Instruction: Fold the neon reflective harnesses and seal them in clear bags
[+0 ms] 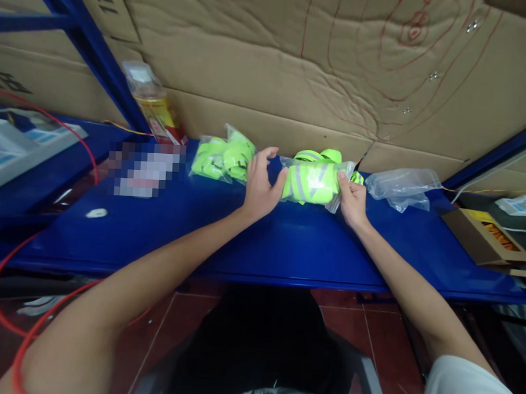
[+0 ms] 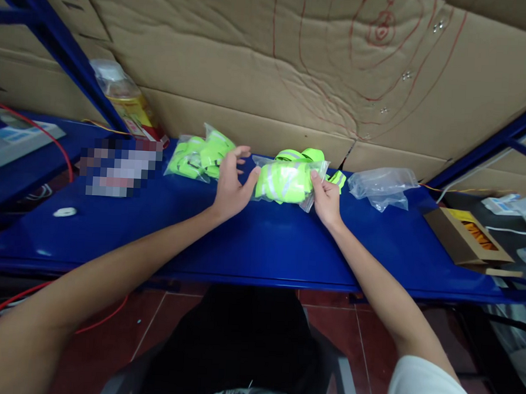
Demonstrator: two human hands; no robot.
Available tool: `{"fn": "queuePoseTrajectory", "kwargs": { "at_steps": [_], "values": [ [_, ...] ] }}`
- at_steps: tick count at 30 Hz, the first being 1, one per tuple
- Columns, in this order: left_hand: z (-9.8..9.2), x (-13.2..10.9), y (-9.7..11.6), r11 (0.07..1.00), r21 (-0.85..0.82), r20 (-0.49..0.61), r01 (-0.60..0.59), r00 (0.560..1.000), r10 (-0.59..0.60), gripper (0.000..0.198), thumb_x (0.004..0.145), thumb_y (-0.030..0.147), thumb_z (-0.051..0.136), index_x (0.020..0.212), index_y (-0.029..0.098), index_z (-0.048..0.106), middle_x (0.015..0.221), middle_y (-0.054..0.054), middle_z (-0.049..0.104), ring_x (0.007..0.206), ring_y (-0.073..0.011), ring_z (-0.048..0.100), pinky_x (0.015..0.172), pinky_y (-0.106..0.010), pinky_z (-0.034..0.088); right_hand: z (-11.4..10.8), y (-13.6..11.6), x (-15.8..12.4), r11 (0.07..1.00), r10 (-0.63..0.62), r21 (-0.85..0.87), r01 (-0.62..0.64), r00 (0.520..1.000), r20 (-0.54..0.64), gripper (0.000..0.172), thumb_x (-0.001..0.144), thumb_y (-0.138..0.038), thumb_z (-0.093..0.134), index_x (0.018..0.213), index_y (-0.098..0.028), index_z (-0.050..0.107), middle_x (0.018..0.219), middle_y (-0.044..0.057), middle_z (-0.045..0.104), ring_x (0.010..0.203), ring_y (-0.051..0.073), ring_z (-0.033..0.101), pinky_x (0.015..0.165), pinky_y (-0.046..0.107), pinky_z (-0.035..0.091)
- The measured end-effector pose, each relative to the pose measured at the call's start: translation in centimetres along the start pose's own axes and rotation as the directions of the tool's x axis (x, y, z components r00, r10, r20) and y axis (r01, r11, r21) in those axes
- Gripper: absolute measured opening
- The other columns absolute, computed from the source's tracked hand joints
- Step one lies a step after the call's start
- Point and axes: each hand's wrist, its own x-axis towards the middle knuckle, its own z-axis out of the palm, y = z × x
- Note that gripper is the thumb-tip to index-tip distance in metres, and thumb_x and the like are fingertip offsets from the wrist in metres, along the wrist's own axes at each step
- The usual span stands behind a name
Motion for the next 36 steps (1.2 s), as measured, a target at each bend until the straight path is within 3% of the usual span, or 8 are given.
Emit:
{"fn": "queuePoseTrajectory", "kwargs": {
  "at_steps": [3,5,7,9,11,15,25,36],
  "values": [
    [-0.4,-0.4,1.4,0.976,0.07,0.073,-0.208,0.976,0.203,0.021,0.105,0.045,0.063,0.099,0.025,0.06,0.092,-0.005,0.067,0.092,-0.0238,0.062,0.091,-0.045,0.051,1.0,-0.5,-0.3,0.993,0.064,0.108,-0.052,0.992,-0.106,0.059,0.086,-0.081,0.073,0.076,-0.025,0.059,0.058,-0.003,0.057,0.048,0.013,0.054,0.042,0.027,0.048],
    [-0.2,-1.0,2.2,0.948,0.021,0.262,-0.319,0.916,0.303,0.02,0.104,0.04,0.064,0.091,0.025,0.058,0.077,-0.001,0.062,0.082,-0.0215,0.06,0.088,-0.043,0.049,1.7,-1.0,-0.6,0.979,0.117,0.168,-0.115,0.993,0.001,0.055,0.081,-0.078,0.08,0.091,-0.027,0.061,0.067,-0.004,0.063,0.052,0.014,0.06,0.043,0.027,0.054],
    [0.3,-1.7,2.6,0.936,-0.033,0.399,-0.35,0.854,0.333,0.015,0.102,0.035,0.065,0.094,0.024,0.058,0.083,-0.001,0.064,0.086,-0.0218,0.062,0.089,-0.042,0.05,2.4,-1.4,-1.1,0.974,0.109,0.18,-0.137,0.982,0.156,0.055,0.08,-0.076,0.083,0.094,-0.028,0.061,0.075,-0.003,0.066,0.061,0.015,0.066,0.047,0.027,0.059],
    [0.8,-2.2,2.6,0.944,-0.045,0.435,-0.326,0.845,0.312,0.012,0.1,0.03,0.064,0.094,0.024,0.056,0.092,-0.004,0.066,0.092,-0.0228,0.062,0.091,-0.042,0.051,2.8,-1.8,-1.5,0.983,0.056,0.155,-0.104,0.958,0.283,0.052,0.082,-0.075,0.081,0.088,-0.027,0.063,0.079,-0.001,0.066,0.066,0.016,0.066,0.05,0.028,0.061],
    [1.2,-2.5,2.2,0.961,-0.027,0.407,-0.274,0.876,0.26,0.016,0.098,0.028,0.065,0.089,0.024,0.052,0.09,-0.004,0.063,0.091,-0.0223,0.06,0.089,-0.04,0.052,2.9,-1.9,-1.8,0.99,0.01,0.128,-0.057,0.941,0.339,0.05,0.084,-0.074,0.08,0.083,-0.025,0.066,0.08,0.0,0.065,0.067,0.015,0.064,0.052,0.028,0.06],
    [0.9,-2.1,1.2,0.973,-0.008,0.377,-0.23,0.901,0.216,0.022,0.096,0.03,0.072,0.085,0.023,0.055,0.084,-0.001,0.062,0.084,-0.0196,0.06,0.083,-0.036,0.052,2.8,-1.9,-2.1,0.994,-0.024,0.105,-0.017,0.927,0.374,0.045,0.092,-0.07,0.075,0.086,-0.025,0.071,0.079,0.0,0.063,0.069,0.015,0.062,0.054,0.028,0.058],
    [0.6,-1.4,1.3,0.985,-0.091,0.504,-0.147,0.846,0.173,0.02,0.101,0.031,0.063,0.083,0.023,0.068,0.076,0.0,0.069,0.079,-0.0189,0.062,0.089,-0.038,0.051,1.3,-1.9,-1.7,0.96,-0.222,-0.082,0.269,0.903,0.369,0.031,0.101,-0.053,0.071,0.094,-0.025,0.079,0.09,0.002,0.075,0.077,0.017,0.066,0.071,0.032,0.054],
    [0.2,-0.9,1.1,0.993,-0.108,0.544,-0.058,0.832,0.108,0.029,0.1,0.03,0.061,0.076,0.023,0.074,0.077,0.0,0.078,0.077,-0.0182,0.065,0.081,-0.036,0.05,1.9,-0.4,-1.8,0.992,-0.09,-0.055,0.116,0.934,0.346,0.035,0.097,-0.06,0.074,0.098,-0.025,0.081,0.085,0.001,0.073,0.072,0.016,0.063,0.063,0.03,0.052]
  ]
}}
